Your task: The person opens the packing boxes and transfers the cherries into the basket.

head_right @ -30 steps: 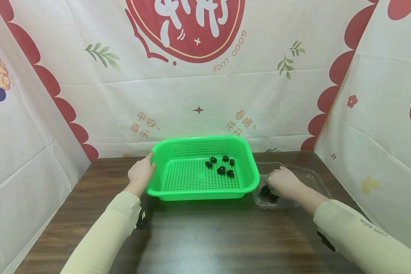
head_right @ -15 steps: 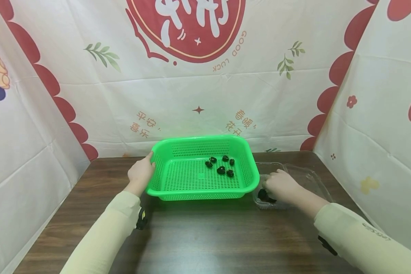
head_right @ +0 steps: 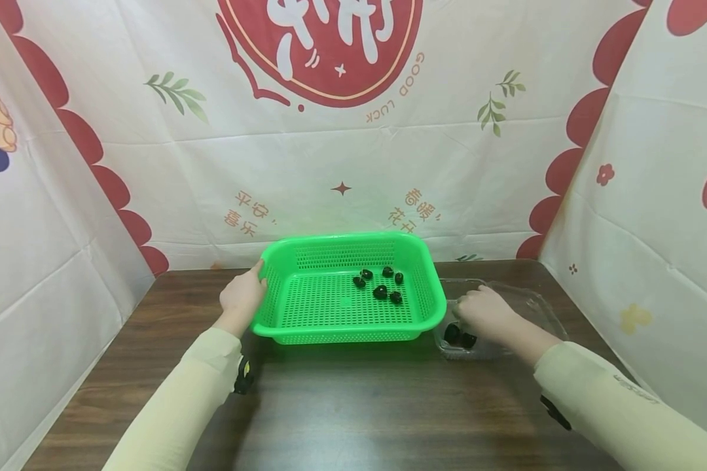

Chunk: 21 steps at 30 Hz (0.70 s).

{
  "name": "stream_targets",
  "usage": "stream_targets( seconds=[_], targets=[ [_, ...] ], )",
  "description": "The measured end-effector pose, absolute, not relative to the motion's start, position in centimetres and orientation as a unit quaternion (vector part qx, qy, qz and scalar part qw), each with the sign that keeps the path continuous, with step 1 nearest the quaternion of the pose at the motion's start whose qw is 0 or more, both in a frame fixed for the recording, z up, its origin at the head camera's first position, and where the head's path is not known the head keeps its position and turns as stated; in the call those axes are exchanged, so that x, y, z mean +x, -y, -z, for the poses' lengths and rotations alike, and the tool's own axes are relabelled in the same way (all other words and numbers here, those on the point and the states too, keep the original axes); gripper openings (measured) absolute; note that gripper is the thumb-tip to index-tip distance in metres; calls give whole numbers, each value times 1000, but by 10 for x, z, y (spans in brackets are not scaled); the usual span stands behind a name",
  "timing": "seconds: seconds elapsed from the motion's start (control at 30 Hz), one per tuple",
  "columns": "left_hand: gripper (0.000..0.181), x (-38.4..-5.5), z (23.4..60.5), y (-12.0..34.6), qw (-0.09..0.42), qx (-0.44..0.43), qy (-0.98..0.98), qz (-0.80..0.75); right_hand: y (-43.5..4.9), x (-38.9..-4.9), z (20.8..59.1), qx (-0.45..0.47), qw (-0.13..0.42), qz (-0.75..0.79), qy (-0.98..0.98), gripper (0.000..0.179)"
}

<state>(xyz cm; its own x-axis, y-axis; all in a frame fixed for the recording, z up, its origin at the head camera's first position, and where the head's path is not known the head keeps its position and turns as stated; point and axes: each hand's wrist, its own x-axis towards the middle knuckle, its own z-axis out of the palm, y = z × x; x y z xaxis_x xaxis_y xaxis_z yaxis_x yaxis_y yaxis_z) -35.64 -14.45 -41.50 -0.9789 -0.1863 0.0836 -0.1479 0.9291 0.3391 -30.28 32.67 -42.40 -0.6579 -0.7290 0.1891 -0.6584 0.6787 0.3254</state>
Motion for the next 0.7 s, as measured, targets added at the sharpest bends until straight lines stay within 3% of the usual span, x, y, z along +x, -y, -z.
stream_targets(
  seconds=[0.7],
  targets=[
    [53, -357, 414, 145, 52, 89, 980, 169, -320, -320, 428, 358, 130, 103, 919, 40]
  ],
)
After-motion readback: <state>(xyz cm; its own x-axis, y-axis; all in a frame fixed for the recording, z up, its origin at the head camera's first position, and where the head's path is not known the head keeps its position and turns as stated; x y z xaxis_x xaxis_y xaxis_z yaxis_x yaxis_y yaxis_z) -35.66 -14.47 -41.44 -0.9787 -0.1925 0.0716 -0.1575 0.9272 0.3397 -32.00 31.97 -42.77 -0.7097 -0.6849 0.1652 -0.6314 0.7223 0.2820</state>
